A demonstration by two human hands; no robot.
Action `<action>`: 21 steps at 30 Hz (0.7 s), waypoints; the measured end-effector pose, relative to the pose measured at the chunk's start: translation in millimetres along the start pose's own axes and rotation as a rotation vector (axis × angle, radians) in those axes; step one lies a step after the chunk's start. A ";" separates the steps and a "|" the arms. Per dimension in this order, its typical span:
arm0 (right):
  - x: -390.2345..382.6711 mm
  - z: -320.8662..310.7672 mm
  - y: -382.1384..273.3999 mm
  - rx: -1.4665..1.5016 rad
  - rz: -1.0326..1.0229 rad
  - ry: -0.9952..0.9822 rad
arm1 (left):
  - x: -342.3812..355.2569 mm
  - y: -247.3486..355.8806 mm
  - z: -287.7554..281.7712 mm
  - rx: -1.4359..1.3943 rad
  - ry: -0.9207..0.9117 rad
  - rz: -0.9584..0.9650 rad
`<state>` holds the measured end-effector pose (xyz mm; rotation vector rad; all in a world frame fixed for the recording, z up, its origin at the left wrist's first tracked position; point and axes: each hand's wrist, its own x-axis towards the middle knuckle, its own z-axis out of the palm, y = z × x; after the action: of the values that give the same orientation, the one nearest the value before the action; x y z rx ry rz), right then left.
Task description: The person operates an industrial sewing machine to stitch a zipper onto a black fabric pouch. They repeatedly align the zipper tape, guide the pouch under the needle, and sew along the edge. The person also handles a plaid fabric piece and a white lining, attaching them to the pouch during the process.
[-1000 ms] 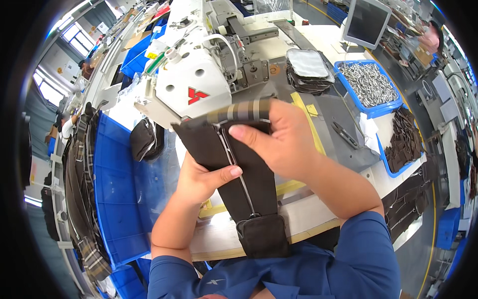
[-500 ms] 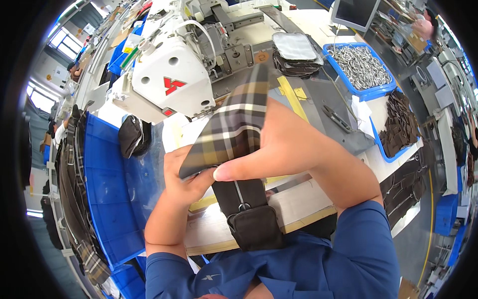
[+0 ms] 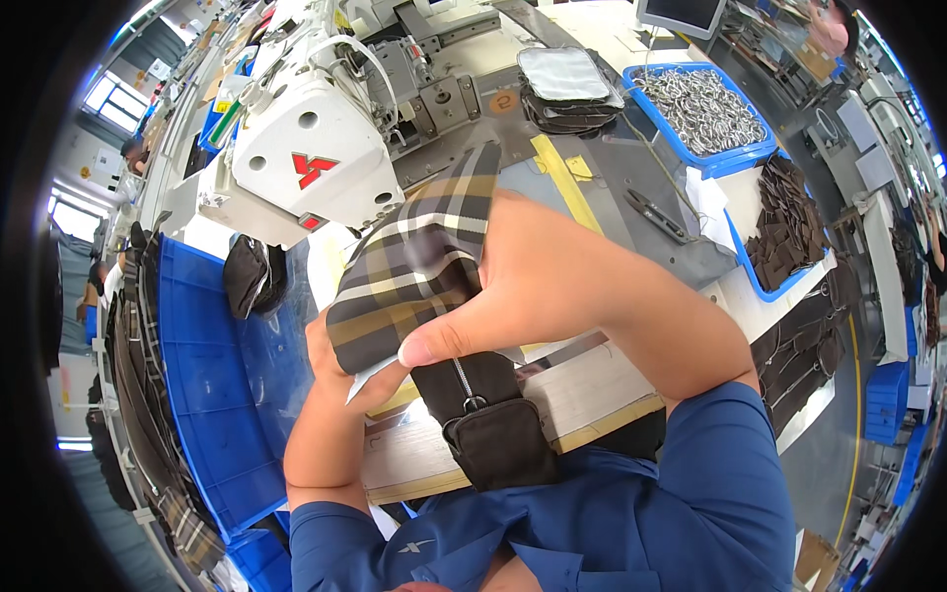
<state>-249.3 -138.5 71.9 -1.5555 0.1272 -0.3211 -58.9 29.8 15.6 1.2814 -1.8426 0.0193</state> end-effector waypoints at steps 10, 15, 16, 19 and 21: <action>7.3 3.3 8.0 -0.154 0.081 0.058 | -12.1 -1.9 8.4 0.017 0.278 -0.014; 8.0 5.3 6.5 -0.271 -0.061 0.018 | -9.3 13.4 3.5 0.450 0.405 0.238; 8.7 6.5 15.2 -0.250 -0.113 0.027 | -7.2 19.7 -4.9 0.629 0.257 0.321; 9.8 10.0 16.7 -0.204 -0.089 0.047 | -3.5 24.0 1.8 0.652 0.220 0.352; 9.8 10.5 16.0 -0.223 -0.063 0.048 | -4.3 23.7 2.5 0.658 0.216 0.365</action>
<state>-235.0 -131.5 57.4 -1.7756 0.1566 -0.4049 -78.2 43.1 21.6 1.2716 -1.9185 0.9910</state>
